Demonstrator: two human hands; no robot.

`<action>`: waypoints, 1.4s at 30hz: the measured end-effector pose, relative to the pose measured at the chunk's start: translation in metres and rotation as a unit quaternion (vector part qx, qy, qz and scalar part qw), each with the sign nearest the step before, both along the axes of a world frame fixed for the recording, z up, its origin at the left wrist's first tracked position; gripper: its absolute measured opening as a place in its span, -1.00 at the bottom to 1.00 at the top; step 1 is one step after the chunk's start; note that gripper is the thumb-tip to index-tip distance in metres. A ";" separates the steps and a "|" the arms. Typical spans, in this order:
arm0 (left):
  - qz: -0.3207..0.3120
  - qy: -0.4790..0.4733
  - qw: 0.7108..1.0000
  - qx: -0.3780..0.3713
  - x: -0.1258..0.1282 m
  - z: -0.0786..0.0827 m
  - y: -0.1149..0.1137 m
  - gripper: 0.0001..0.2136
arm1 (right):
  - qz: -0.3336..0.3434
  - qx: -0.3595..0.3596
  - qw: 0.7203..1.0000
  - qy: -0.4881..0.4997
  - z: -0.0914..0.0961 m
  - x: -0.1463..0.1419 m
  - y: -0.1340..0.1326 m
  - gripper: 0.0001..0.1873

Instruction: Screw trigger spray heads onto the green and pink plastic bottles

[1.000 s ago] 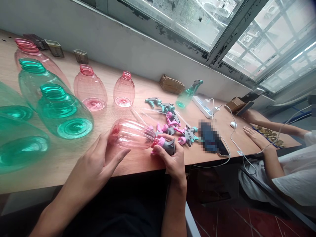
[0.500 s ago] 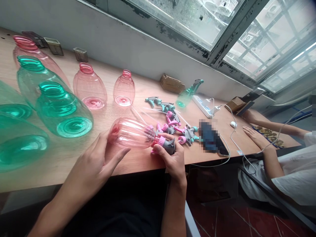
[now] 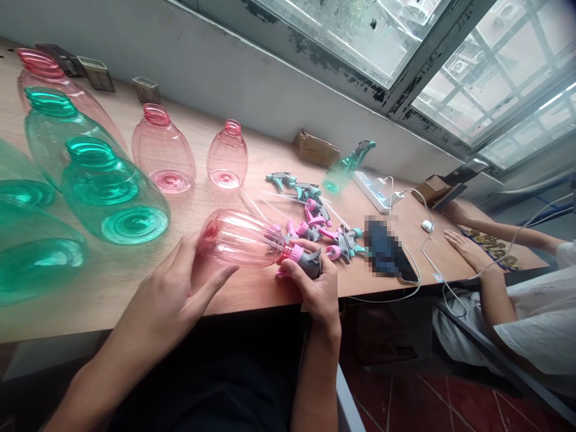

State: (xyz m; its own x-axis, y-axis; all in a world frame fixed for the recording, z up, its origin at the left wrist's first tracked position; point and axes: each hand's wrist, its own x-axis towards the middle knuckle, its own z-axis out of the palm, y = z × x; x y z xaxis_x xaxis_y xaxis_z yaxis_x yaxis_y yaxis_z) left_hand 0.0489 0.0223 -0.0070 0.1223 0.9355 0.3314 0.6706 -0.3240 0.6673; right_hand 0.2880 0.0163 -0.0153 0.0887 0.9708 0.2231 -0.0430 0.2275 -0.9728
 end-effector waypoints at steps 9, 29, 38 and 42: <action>0.012 0.012 1.000 0.013 0.001 -0.001 -0.002 -0.25 | -0.024 -0.011 1.000 -0.016 0.001 0.001 -0.002 -0.65; 0.013 0.012 1.000 0.016 0.002 0.001 -0.002 -0.26 | -0.017 -0.017 1.000 -0.002 0.003 0.000 -0.002 -0.63; 0.014 0.013 1.000 0.014 0.001 0.001 -0.002 -0.25 | -0.013 -0.013 1.000 0.005 0.003 -0.001 -0.002 -0.64; 0.014 0.009 1.000 0.007 0.002 0.002 -0.002 -0.25 | -0.021 -0.021 1.000 -0.002 0.002 0.000 -0.002 -0.61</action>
